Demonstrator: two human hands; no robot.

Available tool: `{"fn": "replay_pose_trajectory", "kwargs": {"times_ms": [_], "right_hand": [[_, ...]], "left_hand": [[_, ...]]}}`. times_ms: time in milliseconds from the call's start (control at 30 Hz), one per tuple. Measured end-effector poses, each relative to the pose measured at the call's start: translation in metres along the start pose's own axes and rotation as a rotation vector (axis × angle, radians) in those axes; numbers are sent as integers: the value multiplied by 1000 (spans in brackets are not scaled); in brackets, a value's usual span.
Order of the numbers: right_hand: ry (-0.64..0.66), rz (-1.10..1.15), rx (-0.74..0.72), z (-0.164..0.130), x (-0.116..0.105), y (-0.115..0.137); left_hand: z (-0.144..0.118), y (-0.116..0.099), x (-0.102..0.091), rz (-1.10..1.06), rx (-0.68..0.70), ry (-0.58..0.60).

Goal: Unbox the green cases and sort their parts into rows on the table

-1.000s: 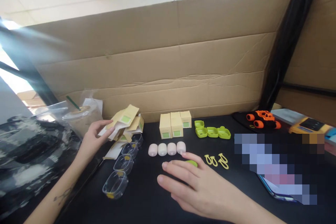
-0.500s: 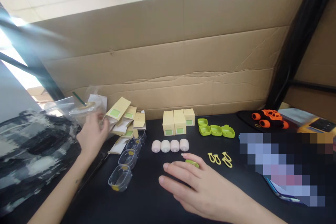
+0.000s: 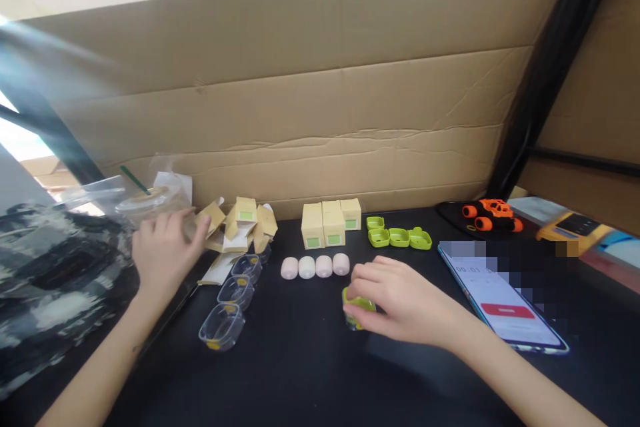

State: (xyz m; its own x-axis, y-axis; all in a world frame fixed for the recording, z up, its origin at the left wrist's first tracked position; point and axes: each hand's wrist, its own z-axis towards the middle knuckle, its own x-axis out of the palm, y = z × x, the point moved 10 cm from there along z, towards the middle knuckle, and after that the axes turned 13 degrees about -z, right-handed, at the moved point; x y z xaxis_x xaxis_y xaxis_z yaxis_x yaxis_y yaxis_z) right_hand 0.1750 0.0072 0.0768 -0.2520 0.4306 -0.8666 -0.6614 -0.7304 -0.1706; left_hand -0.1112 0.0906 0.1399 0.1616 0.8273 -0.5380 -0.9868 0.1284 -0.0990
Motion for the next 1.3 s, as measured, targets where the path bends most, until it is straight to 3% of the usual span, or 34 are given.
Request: {"fn": "replay_pose_trajectory", "kwargs": {"times_ms": [67,133,200,267,300,367,533,833,967,1133,1300], "right_hand": [[118,24,77,-1,10,-7],[173,37,142,-4,17,-13],[200,64,180,-7,23,-18],[225,103,199,-11,29,-21],[235,122,209,-12,32,-22],[239,165,227,-11,37,-21],[144,213,282,-4,41,-7],[44,456,312,-5,44,-10],[-7,368,340,-8,46,-10],[-175,249,335,-7,27,-10],[-432,236,527,-20,-15,-43]], "left_hand": [[-7,-32,-12,-137,113,-36],[-21,-76,-16,-351,253,41],[-43,-121,-12,-643,341,214],[-74,-158,9,-864,326,522],[-92,-173,19,-948,309,667],[-120,-188,36,-1081,238,833],[-149,-184,63,-1264,69,955],[-145,-177,68,-1257,-27,955],[-145,-175,71,-1259,-55,952],[-143,-176,71,-1243,-25,946],[-140,-177,71,-1216,17,930]]}}
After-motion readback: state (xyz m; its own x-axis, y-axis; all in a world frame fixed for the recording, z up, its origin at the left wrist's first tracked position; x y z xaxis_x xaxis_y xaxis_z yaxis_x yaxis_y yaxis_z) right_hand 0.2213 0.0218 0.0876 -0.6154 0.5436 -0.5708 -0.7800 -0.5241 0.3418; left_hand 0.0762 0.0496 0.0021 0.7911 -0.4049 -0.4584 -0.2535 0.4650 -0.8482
